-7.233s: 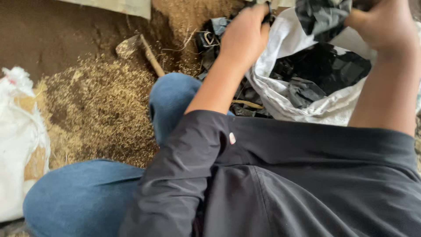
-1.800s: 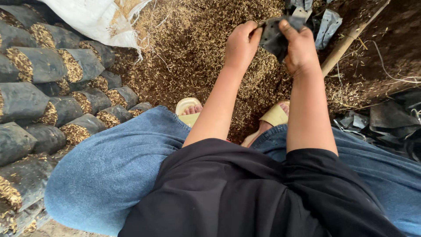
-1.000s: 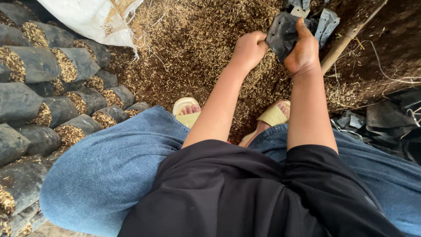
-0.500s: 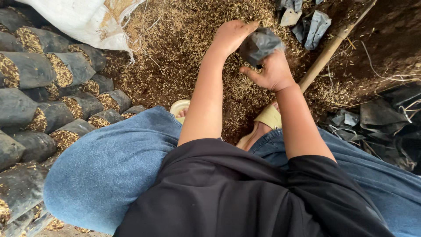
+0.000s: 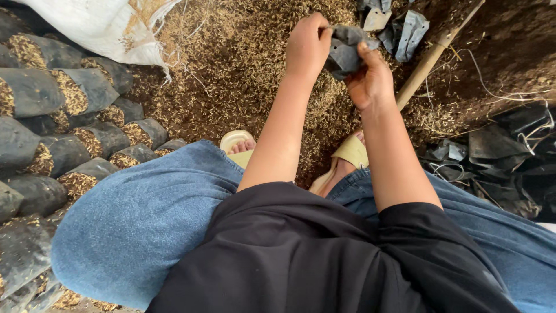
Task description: The person scoops loose substrate from a pile on the ground and fills small black plastic planting pouches. They repeatedly pack the material into the pouches and place the filled pouches into a stack on the left.
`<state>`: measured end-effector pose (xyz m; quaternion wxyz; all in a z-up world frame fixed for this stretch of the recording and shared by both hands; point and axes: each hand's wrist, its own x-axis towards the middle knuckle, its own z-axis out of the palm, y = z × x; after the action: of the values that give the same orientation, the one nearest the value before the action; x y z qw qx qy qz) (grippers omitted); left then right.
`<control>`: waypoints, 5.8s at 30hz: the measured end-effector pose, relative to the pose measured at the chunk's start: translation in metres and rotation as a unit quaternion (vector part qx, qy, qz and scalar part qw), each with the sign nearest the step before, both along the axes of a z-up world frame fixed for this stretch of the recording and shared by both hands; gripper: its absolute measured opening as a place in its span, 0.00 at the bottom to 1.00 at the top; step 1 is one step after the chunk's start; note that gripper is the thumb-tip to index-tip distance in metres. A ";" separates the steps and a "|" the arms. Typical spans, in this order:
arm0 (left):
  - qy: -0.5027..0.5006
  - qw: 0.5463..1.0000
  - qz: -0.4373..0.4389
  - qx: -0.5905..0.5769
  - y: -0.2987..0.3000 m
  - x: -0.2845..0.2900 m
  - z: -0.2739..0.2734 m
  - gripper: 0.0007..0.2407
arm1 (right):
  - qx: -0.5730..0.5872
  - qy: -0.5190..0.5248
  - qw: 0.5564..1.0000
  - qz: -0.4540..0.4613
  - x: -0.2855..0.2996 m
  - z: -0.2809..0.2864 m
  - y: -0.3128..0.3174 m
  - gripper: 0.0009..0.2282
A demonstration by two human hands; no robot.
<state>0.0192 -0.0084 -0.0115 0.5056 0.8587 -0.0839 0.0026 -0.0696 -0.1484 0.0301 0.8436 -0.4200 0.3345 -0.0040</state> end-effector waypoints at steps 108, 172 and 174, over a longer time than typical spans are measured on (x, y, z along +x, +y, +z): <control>0.022 0.986 0.126 0.110 0.108 0.033 0.069 0.07 | -0.595 -0.275 0.139 0.742 -0.003 -0.001 0.056 0.35; 0.139 0.985 0.061 0.081 0.077 -0.026 -0.017 0.09 | -0.302 -0.050 0.906 0.293 0.055 -0.006 0.060 0.15; 0.150 0.983 0.062 0.089 0.080 -0.028 -0.023 0.09 | -0.416 -0.012 0.860 0.294 0.050 -0.009 0.064 0.15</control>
<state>-0.0090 0.0718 -0.0343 0.4332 0.8943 0.0463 -0.1024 -0.0196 -0.0847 0.0208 0.5562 -0.8109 0.1522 0.1000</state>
